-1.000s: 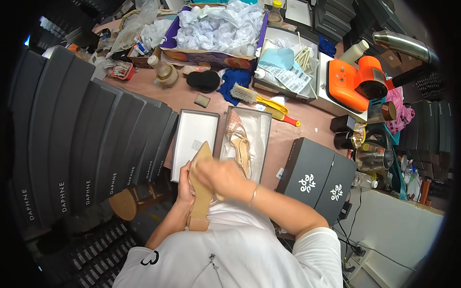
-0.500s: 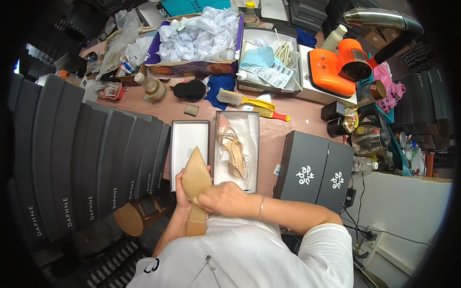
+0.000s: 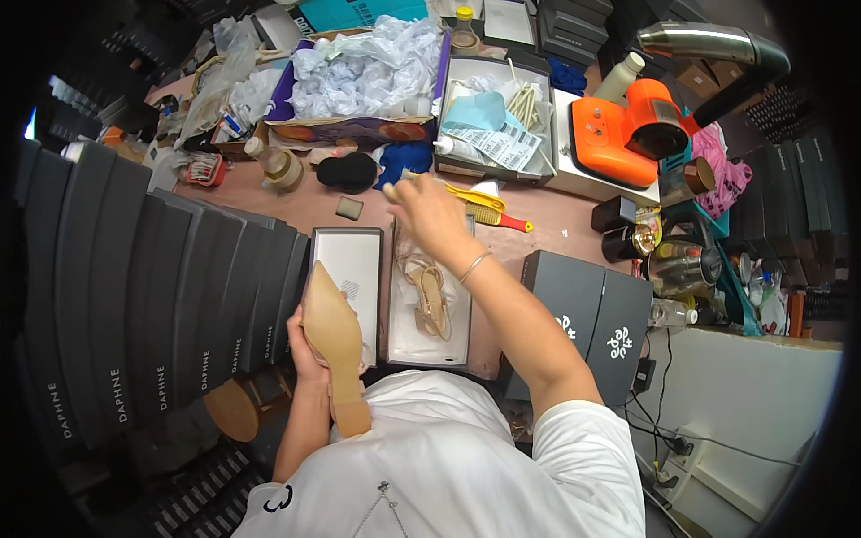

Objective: Packing shoes into boxes, including adding inserts, wrapping in tissue paper, and cleaning them with a brush.

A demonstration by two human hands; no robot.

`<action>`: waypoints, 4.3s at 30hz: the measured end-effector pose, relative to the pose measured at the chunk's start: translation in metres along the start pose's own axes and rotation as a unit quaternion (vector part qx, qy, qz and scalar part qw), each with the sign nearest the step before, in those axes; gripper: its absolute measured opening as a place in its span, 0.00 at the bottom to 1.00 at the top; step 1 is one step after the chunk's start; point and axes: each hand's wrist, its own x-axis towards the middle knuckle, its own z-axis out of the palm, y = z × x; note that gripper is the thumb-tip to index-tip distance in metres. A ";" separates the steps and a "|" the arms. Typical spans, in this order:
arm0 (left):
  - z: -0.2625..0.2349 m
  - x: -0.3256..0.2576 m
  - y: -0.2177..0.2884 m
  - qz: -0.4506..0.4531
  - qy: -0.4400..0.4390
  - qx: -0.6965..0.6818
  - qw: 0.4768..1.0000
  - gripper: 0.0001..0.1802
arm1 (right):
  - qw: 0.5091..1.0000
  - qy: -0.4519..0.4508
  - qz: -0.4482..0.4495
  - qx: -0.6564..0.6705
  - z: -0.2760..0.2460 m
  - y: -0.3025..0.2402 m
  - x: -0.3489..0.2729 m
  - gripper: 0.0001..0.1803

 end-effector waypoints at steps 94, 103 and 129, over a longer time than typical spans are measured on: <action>0.035 0.032 -0.019 -0.050 -0.152 0.136 0.978 0.16 | 0.848 -0.039 0.248 0.468 -0.053 -0.044 -0.096 0.14; -0.030 0.025 -0.048 -0.041 -0.054 -0.012 0.998 0.22 | 0.952 -0.067 0.039 0.295 -0.044 -0.119 -0.180 0.12; -0.268 -0.235 0.015 0.299 0.214 0.422 0.829 0.21 | 0.870 -0.294 0.149 0.367 0.052 -0.254 -0.195 0.29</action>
